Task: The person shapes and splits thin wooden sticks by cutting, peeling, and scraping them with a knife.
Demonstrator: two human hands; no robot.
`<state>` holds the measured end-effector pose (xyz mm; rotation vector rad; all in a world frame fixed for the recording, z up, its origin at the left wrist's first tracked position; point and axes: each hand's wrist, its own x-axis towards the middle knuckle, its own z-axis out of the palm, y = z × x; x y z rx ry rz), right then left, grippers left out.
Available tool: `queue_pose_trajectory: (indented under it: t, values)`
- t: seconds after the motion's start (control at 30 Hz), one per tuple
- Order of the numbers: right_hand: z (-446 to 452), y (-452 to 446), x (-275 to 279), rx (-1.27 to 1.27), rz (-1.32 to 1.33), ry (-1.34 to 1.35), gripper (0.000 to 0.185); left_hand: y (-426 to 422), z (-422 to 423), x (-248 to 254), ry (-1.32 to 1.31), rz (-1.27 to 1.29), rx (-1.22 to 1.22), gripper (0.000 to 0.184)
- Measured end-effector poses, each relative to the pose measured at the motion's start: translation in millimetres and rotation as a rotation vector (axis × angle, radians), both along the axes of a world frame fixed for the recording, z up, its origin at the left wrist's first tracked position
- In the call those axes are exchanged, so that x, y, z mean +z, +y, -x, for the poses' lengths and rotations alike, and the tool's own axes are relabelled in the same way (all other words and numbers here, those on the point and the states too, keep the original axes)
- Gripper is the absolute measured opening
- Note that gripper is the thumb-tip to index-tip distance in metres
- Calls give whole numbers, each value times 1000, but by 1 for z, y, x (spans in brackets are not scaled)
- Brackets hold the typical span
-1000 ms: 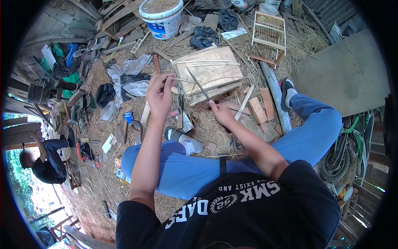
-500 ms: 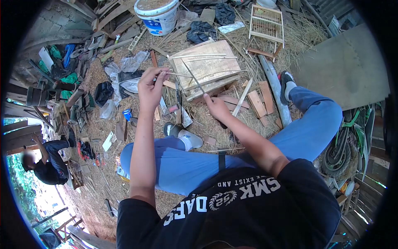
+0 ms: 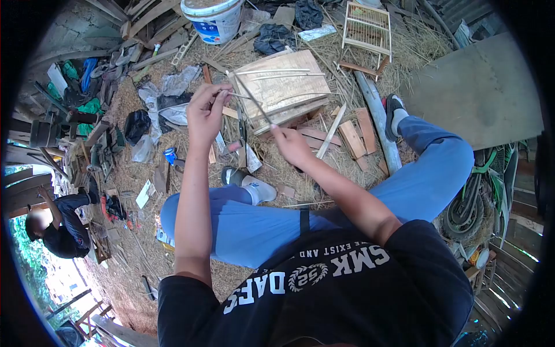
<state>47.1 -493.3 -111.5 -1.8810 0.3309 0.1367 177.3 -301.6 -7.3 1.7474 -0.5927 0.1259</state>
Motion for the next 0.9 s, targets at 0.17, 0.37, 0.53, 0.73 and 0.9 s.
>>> queue_pose_trajectory:
  t: [0.17,0.37,0.53,0.73,0.9]
  values:
    - [1,21,-26,-51,30,-226,68,6,0,-5,-5,10,3,15]
    - [-7,-7,-36,-74,-96,277,65,6,-3,-9,15,46,-11,15]
    - [-2,13,1,27,-61,-133,66,-1,5,-5,-29,2,32,14]
    - [9,-14,-52,-12,60,123,72,-10,7,-3,-38,60,109,14]
    - [-3,2,-19,25,-96,72,71,-13,9,-6,-92,20,180,13]
